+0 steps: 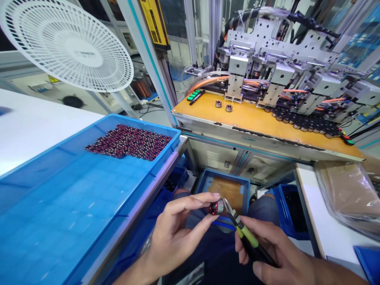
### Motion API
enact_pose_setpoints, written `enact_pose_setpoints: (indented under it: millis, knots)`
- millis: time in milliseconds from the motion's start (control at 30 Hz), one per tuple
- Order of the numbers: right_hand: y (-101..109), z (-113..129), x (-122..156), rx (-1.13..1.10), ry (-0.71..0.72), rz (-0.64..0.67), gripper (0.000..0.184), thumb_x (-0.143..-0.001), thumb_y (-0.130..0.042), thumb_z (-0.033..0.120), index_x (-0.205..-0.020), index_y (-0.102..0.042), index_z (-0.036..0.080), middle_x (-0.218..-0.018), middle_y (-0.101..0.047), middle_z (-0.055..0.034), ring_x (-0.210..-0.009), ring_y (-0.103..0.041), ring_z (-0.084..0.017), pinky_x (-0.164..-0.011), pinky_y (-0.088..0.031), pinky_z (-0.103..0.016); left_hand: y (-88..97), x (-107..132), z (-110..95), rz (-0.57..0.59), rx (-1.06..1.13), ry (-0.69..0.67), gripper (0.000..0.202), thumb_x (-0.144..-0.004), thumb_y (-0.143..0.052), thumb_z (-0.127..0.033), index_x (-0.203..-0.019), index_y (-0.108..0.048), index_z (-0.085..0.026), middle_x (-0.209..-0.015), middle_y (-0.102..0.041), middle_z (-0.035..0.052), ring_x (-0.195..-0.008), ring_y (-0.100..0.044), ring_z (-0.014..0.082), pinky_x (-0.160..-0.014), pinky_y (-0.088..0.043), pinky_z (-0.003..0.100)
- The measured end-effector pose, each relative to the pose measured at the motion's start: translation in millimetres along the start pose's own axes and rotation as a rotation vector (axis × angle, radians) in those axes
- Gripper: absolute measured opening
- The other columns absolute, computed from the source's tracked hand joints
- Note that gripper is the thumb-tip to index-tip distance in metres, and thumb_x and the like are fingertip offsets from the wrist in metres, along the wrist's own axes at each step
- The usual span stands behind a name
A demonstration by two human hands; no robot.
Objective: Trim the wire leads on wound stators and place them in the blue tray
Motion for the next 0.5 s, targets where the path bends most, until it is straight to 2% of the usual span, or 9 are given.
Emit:
enact_pose_setpoints:
  millis: [267,500]
  knots:
    - [1.5,-8.6,1.6,-0.008,-0.061,-0.020,0.063,-0.094,-0.062,0.035,-0.152,-0.038,0.031,-0.108,-0.059,-0.0096,-0.086,-0.060,-0.015,-0.082,-0.053,-0.038,-0.6,-1.8,1.8,-0.016,-0.010,0.043,0.060,-0.072,-0.070,0.011,-0.117,-0.056,-0.027,-0.110,-0.078,0.0047,-0.097,-0.077,0.0215,-0.087,-0.065,0.032]
    - [1.6,-8.7,1.5,-0.033,-0.035,-0.024,0.059,-0.095,-0.061,0.033,-0.151,-0.040,0.031,-0.107,-0.059,-0.0090,-0.084,-0.059,-0.014,-0.080,-0.053,-0.037,-1.9,-0.5,4.3,0.008,0.013,0.096,0.061,-0.074,-0.069,0.011,-0.119,-0.054,-0.028,-0.113,-0.077,0.0043,-0.100,-0.076,0.0204,-0.088,-0.065,0.031]
Point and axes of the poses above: each hand's wrist, its own x-axis away from the middle knuckle, its own y-axis out of the back of the hand, z = x × y, the point moved 6 cm from there along -x, towards the middle knuckle
